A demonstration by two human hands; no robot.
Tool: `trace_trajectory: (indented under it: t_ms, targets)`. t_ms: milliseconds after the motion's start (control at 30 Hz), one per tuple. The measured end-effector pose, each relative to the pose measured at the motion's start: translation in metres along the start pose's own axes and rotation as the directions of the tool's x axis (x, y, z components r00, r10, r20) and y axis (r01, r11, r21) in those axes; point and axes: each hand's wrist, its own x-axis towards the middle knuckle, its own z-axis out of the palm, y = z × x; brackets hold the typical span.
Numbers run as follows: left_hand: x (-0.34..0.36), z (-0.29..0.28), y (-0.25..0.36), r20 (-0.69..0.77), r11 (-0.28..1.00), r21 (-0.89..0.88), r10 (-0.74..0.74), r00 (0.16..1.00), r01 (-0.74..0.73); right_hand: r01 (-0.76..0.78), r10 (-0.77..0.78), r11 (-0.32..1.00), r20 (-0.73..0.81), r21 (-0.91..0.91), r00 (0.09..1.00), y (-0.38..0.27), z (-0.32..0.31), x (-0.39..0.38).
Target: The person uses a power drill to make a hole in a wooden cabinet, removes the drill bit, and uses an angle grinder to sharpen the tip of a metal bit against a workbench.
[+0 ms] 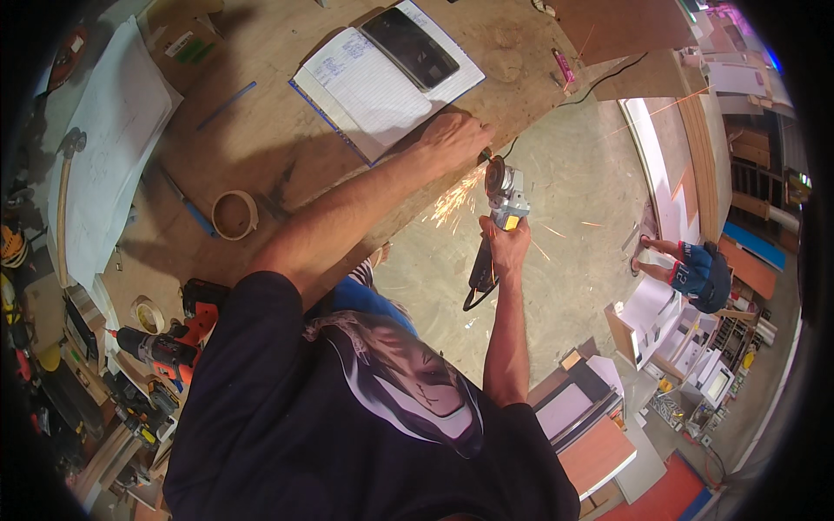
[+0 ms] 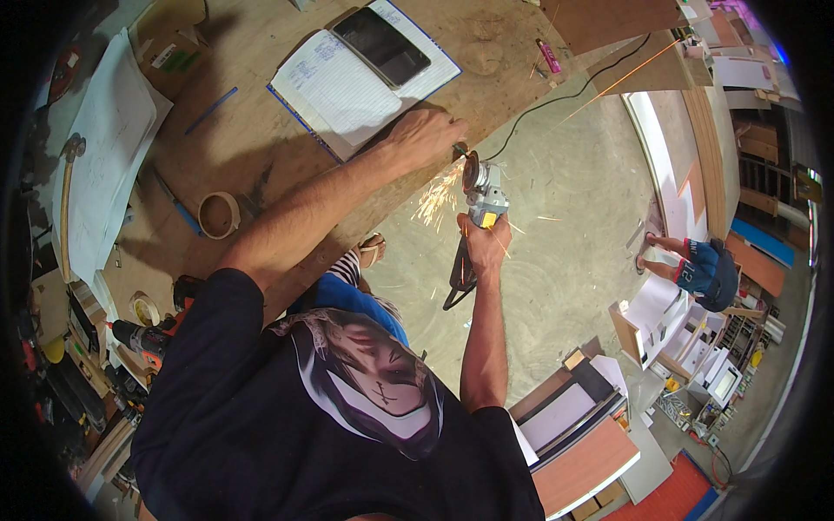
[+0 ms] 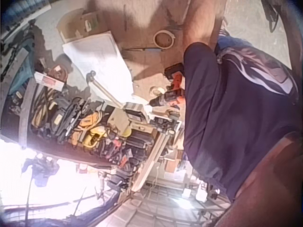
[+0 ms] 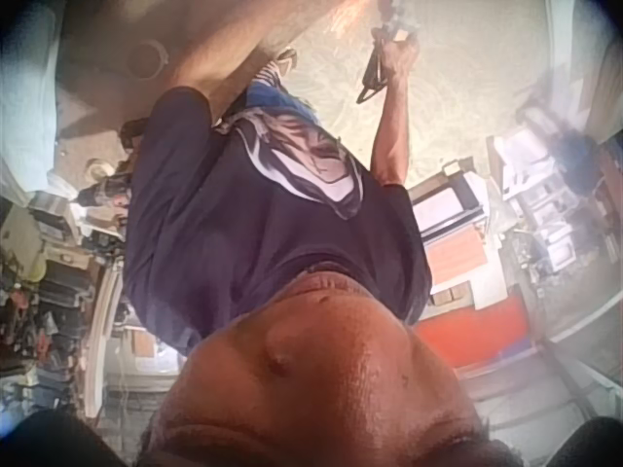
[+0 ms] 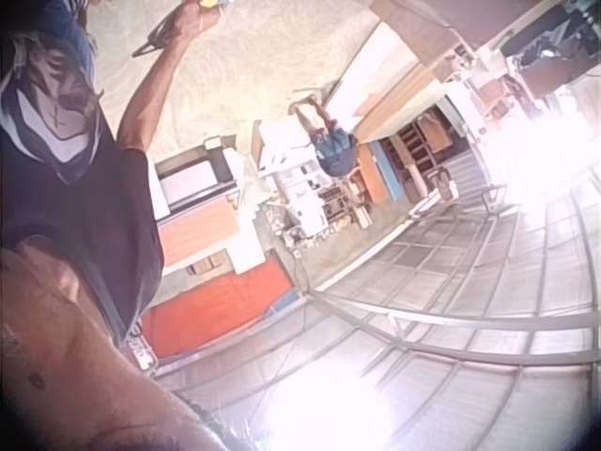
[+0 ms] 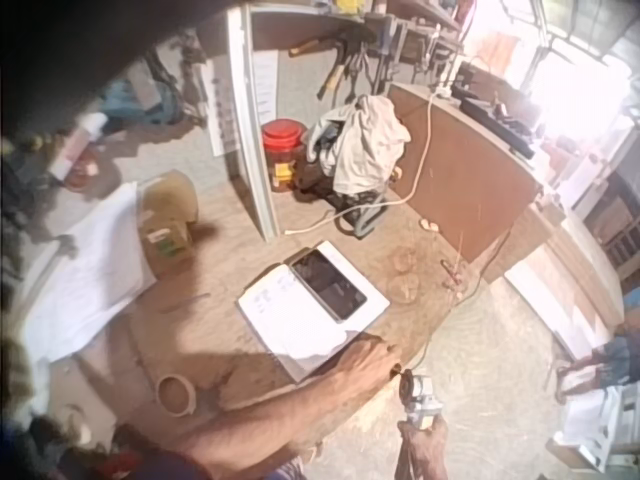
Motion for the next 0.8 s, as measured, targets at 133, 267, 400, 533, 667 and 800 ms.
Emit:
trace_trajectory:
  t_ms: [133, 267, 400, 533, 667, 800]
  targets:
    - [0.001, -0.002, -0.001, 0.028, 0.999, -0.022, -0.022, 0.999, 0.022, -0.012, 0.012, 1.000, -0.001, -0.003, 1.000, -0.018, 0.001, -0.005]
    - [0.005, -0.007, 0.002, 0.068, 0.999, -0.013, -0.042, 0.997, 0.043, 0.036, -0.037, 0.999, -0.020, -0.020, 0.999, -0.006, -0.001, -0.003]
    - [0.002, -0.012, 0.003, 0.054, 0.995, -0.086, -0.052, 0.997, 0.057, 0.015, -0.015, 1.000, -0.012, -0.022, 1.000, -0.001, -0.004, -0.004]
    - [-0.019, -0.020, 0.004, -0.010, 0.829, -0.515, -0.260, 0.966, 0.218, -0.113, 0.118, 0.985, -0.030, 0.130, 0.993, -0.005, -0.011, -0.018]
    - [-0.048, -0.089, 0.060, 0.264, 0.165, -0.921, -0.405, 0.876, 0.354, -0.175, 0.196, 0.927, -0.032, 0.333, 0.980, -0.003, -0.022, -0.036]
    - [-0.071, -0.136, 0.110, 0.301, -0.091, -0.953, -0.369, 0.879, 0.288, -0.219, 0.255, 0.870, -0.023, 0.442, 0.967, 0.004, -0.030, -0.057]
